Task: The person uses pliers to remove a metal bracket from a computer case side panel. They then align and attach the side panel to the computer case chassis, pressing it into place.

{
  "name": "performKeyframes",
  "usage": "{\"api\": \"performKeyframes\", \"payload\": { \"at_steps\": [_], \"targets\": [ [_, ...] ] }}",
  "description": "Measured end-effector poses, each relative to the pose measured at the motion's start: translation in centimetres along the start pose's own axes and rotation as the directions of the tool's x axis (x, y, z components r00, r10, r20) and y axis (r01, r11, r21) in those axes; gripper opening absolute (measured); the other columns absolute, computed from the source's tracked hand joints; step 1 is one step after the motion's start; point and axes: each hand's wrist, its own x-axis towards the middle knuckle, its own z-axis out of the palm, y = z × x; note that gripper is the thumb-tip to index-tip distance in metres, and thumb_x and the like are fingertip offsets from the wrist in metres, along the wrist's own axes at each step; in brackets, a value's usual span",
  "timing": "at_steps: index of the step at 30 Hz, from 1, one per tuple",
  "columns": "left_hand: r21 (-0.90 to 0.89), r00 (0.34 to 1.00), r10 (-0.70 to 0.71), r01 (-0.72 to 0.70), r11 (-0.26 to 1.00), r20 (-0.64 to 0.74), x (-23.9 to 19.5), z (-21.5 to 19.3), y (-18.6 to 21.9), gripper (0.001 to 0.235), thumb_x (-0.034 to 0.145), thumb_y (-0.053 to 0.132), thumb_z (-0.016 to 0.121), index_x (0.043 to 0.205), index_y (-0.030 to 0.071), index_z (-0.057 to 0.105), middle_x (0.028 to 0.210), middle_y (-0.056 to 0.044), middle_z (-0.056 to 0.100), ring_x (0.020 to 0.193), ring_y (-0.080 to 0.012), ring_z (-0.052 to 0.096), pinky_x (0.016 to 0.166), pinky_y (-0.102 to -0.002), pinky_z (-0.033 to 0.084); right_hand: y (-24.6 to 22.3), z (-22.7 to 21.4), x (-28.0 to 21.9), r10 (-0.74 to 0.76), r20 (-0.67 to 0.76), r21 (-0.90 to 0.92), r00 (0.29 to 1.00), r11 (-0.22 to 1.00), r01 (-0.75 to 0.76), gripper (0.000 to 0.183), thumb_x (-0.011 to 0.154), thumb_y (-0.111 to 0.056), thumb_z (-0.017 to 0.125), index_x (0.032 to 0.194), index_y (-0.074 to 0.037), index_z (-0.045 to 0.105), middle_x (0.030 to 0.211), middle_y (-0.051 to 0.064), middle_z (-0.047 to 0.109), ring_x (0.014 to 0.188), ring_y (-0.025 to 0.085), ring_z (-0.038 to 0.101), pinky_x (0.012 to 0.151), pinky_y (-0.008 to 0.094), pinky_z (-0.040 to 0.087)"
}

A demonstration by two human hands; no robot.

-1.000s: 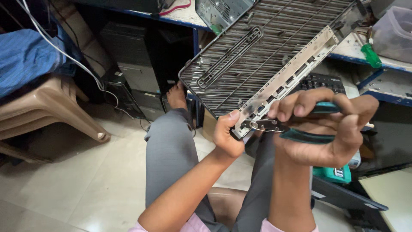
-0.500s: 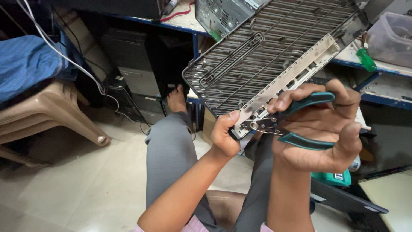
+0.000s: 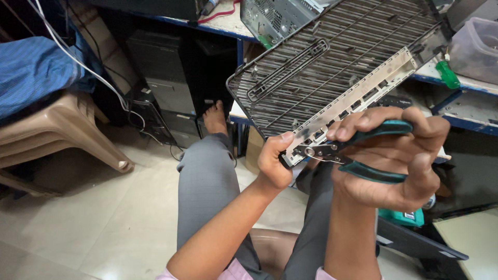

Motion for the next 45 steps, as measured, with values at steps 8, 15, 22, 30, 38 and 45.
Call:
{"api": "performKeyframes", "payload": {
  "at_steps": [8, 15, 22, 30, 38, 45],
  "targets": [
    [-0.272, 0.946, -0.321, 0.321, 0.907, 0.047, -1.3, -0.2, -0.7, 0.011, 0.11, -0.001, 0.05, 0.113, -0.006, 0.06, 0.101, -0.015, 0.068, 0.089, -0.0155, 0.065, 0.084, -0.032, 0.056, -0.2, 0.4, 0.2, 0.003, 0.06, -0.022, 0.998, 1.0, -0.002, 0.02, 0.113, -0.027, 0.052, 0.124, -0.011, 0.048, 0.102, 0.028, 0.059, 0.082, 0.036, 0.062, 0.078, 0.05, 0.055],
    [0.054, 0.994, -0.067, 0.072, 0.996, -0.087, -2.8, 0.2, -2.0, 0.012, 0.103, -0.003, 0.058, 0.114, -0.003, 0.053, 0.106, -0.013, 0.066, 0.093, -0.0144, 0.065, 0.084, -0.03, 0.056, -0.1, 0.8, 0.1, -0.025, -0.137, -0.122, 0.99, 0.993, 0.008, 0.03, 0.115, -0.046, 0.042, 0.115, -0.016, 0.038, 0.084, 0.026, 0.057, 0.065, 0.034, 0.058, 0.066, 0.051, 0.054],
    [0.049, 0.993, -0.09, 0.094, 0.994, -0.074, -3.0, -0.2, -3.0, 0.01, 0.105, -0.005, 0.059, 0.115, -0.002, 0.059, 0.107, -0.013, 0.067, 0.09, -0.0165, 0.065, 0.083, -0.031, 0.057, -0.4, 0.4, -0.3, -0.008, -0.109, -0.065, 0.994, 0.998, 0.001, 0.055, 0.111, -0.064, 0.033, 0.116, -0.01, 0.047, 0.088, 0.027, 0.06, 0.066, 0.036, 0.06, 0.067, 0.049, 0.05],
    [-0.562, 0.829, -0.518, 0.537, 0.629, 0.211, -1.6, -0.8, -1.9, 0.028, 0.113, 0.012, 0.045, 0.106, -0.004, 0.067, 0.099, -0.01, 0.069, 0.089, -0.0152, 0.064, 0.082, -0.031, 0.052, -0.3, -0.2, -0.1, 0.05, -0.07, 0.002, 0.996, 0.999, -0.05, 0.065, 0.111, -0.065, 0.036, 0.128, -0.006, 0.056, 0.099, 0.029, 0.062, 0.076, 0.037, 0.063, 0.073, 0.053, 0.054],
    [-0.241, 0.942, -0.328, 0.336, 0.911, 0.075, -1.9, -0.5, -2.1, 0.016, 0.111, 0.007, 0.048, 0.108, -0.002, 0.061, 0.1, -0.007, 0.066, 0.088, -0.0113, 0.061, 0.081, -0.03, 0.053, 0.1, -0.3, 1.0, 0.015, 0.005, -0.046, 1.0, 0.999, -0.015, 0.055, 0.112, -0.061, 0.042, 0.124, -0.008, 0.054, 0.098, 0.031, 0.065, 0.075, 0.038, 0.069, 0.073, 0.052, 0.056],
    [-0.12, 0.98, -0.198, 0.194, 0.974, -0.023, -2.0, -0.8, -2.3, 0.007, 0.107, -0.001, 0.056, 0.114, -0.002, 0.057, 0.104, -0.009, 0.066, 0.092, -0.0123, 0.062, 0.083, -0.03, 0.054, 0.1, -0.1, 0.4, 0.025, 0.014, -0.027, 1.0, 0.999, -0.024, 0.043, 0.12, -0.052, 0.04, 0.122, -0.011, 0.05, 0.098, 0.029, 0.06, 0.076, 0.036, 0.063, 0.072, 0.051, 0.056]
  ]
}}
